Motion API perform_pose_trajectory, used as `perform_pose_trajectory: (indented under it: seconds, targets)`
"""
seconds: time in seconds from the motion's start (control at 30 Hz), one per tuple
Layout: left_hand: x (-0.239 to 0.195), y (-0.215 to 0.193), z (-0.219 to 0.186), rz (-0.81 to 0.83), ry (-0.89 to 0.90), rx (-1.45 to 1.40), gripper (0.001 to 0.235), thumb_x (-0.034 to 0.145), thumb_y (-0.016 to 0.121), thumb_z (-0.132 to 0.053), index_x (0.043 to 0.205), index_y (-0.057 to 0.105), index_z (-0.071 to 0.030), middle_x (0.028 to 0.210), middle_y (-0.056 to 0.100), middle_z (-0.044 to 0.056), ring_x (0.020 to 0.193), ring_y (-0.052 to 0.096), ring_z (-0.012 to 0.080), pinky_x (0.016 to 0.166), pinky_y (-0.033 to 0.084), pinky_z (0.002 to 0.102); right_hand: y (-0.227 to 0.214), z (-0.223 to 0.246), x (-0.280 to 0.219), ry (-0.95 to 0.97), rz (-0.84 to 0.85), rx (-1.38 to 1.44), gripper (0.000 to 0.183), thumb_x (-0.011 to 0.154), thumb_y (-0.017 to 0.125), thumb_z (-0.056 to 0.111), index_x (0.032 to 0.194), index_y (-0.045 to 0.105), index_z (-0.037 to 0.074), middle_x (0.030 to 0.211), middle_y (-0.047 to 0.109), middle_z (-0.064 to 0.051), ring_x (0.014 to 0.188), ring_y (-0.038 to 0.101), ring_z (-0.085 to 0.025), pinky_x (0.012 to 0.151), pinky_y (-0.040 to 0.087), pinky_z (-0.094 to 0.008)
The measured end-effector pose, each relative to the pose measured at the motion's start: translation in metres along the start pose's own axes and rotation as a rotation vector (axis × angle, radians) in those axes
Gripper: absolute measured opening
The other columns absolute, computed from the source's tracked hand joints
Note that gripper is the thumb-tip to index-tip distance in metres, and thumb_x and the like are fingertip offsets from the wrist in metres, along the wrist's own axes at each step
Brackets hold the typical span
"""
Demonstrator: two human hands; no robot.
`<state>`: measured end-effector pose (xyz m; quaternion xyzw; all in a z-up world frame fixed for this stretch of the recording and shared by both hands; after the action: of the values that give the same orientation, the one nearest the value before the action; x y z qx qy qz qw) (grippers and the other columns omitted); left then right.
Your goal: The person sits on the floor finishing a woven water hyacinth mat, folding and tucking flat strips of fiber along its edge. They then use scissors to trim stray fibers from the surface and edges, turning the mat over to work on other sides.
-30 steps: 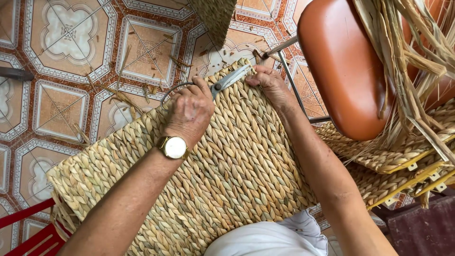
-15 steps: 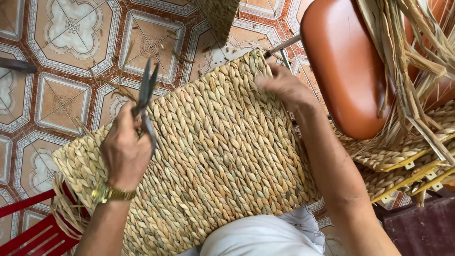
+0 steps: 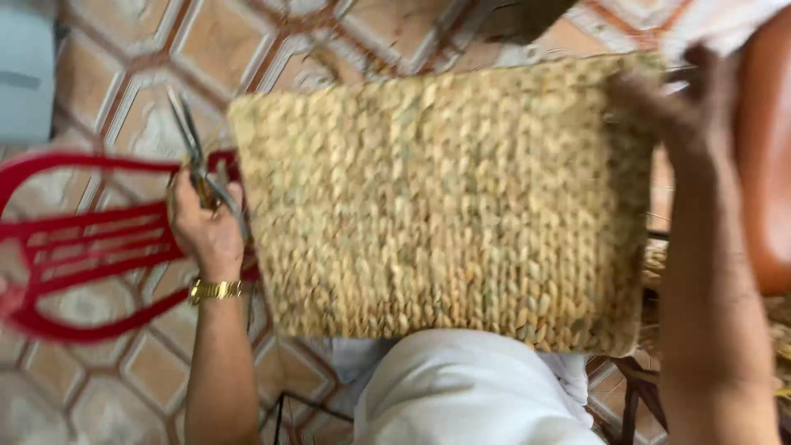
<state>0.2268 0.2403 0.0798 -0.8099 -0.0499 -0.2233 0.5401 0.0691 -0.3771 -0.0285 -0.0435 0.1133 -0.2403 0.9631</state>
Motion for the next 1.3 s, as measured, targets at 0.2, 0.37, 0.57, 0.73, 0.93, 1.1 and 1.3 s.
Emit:
perform_pose_trajectory:
  seconds: [0.2, 0.37, 0.57, 0.73, 0.93, 1.1, 1.3]
  targets:
    - [-0.066, 0.025, 0.078, 0.214, -0.705, -0.802, 0.025, 0.093, 0.08, -0.005, 0.112, 0.063, -0.006, 0.098, 0.063, 0.004, 0.082, 0.062, 0.016, 0.069, 0.054, 0.031, 0.088, 0.068, 0.039, -0.811, -0.006, -1.271, 0.055, 0.106, 0.08, 0.041, 0.144, 0.059, 0.008, 0.134, 0.07, -0.016, 0.12, 0.065, -0.031, 0.105, 0.055, -0.043]
    - [-0.101, 0.049, 0.062, 0.088, -0.71, -1.158, 0.023, 0.098, 0.076, -0.004, 0.117, 0.063, -0.005, 0.104, 0.07, 0.003, 0.092, 0.068, 0.0106, 0.081, 0.059, 0.023, 0.128, 0.069, 0.063, 0.027, 0.522, -1.111, 0.068, 0.087, 0.071, 0.066, 0.122, 0.077, 0.008, 0.112, 0.077, -0.02, 0.105, 0.072, -0.035, 0.094, 0.054, -0.052]
    - [-0.1, 0.025, 0.036, -0.013, -0.814, -0.973, 0.033, 0.095, 0.08, -0.01, 0.124, 0.064, -0.005, 0.088, 0.065, 0.007, 0.064, 0.051, 0.0154, 0.051, 0.04, 0.025, 0.122, 0.063, 0.069, 0.053, 0.49, -1.108, 0.059, 0.091, 0.072, 0.062, 0.12, 0.078, 0.011, 0.101, 0.078, -0.019, 0.097, 0.074, -0.033, 0.088, 0.056, -0.049]
    - [-0.096, 0.026, 0.033, -0.012, -0.615, -0.731, 0.039, 0.093, 0.079, -0.017, 0.125, 0.061, -0.005, 0.096, 0.071, 0.005, 0.084, 0.07, 0.0145, 0.071, 0.06, 0.027, 0.191, 0.107, 0.067, -0.214, 0.612, -1.055, 0.054, 0.09, 0.072, 0.047, 0.133, 0.069, 0.014, 0.123, 0.074, -0.014, 0.113, 0.069, -0.03, 0.099, 0.053, -0.047]
    - [-0.071, -0.013, -0.023, -0.098, -0.02, -0.107, 0.05, 0.096, 0.083, -0.011, 0.136, 0.058, 0.005, 0.107, 0.072, 0.016, 0.088, 0.067, 0.0234, 0.07, 0.055, 0.038, 0.334, 0.151, 0.059, -0.185, 0.775, -0.649, 0.054, 0.1, 0.057, 0.042, 0.142, 0.054, 0.009, 0.144, 0.058, -0.015, 0.131, 0.06, -0.032, 0.107, 0.052, -0.044]
    - [-0.065, -0.012, -0.074, 0.297, 0.068, 0.047, 0.06, 0.082, 0.082, -0.005, 0.136, 0.058, 0.006, 0.101, 0.072, 0.02, 0.079, 0.065, 0.0251, 0.059, 0.055, 0.035, 0.379, 0.119, 0.069, -0.017, 0.973, -0.844, 0.057, 0.102, 0.055, 0.055, 0.14, 0.06, 0.013, 0.148, 0.052, -0.012, 0.137, 0.046, -0.03, 0.112, 0.026, -0.061]
    - [-0.052, 0.02, -0.095, 0.412, 0.068, 0.119, 0.071, 0.076, 0.085, -0.011, 0.135, 0.053, 0.012, 0.1, 0.07, 0.026, 0.083, 0.068, 0.033, 0.06, 0.058, 0.038, 0.379, 0.105, 0.068, 0.157, 0.957, -0.753, 0.054, 0.091, 0.061, 0.053, 0.13, 0.067, 0.015, 0.13, 0.066, -0.007, 0.115, 0.064, -0.026, 0.104, 0.051, -0.049]
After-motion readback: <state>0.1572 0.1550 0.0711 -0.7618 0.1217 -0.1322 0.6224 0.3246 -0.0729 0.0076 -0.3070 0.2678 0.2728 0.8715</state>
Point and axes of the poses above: each hand's wrist, its own x-axis towards the middle knuckle, its own y-axis out of the palm, z = x × y, the point moved 6 cm from there along x, towards the middle knuckle
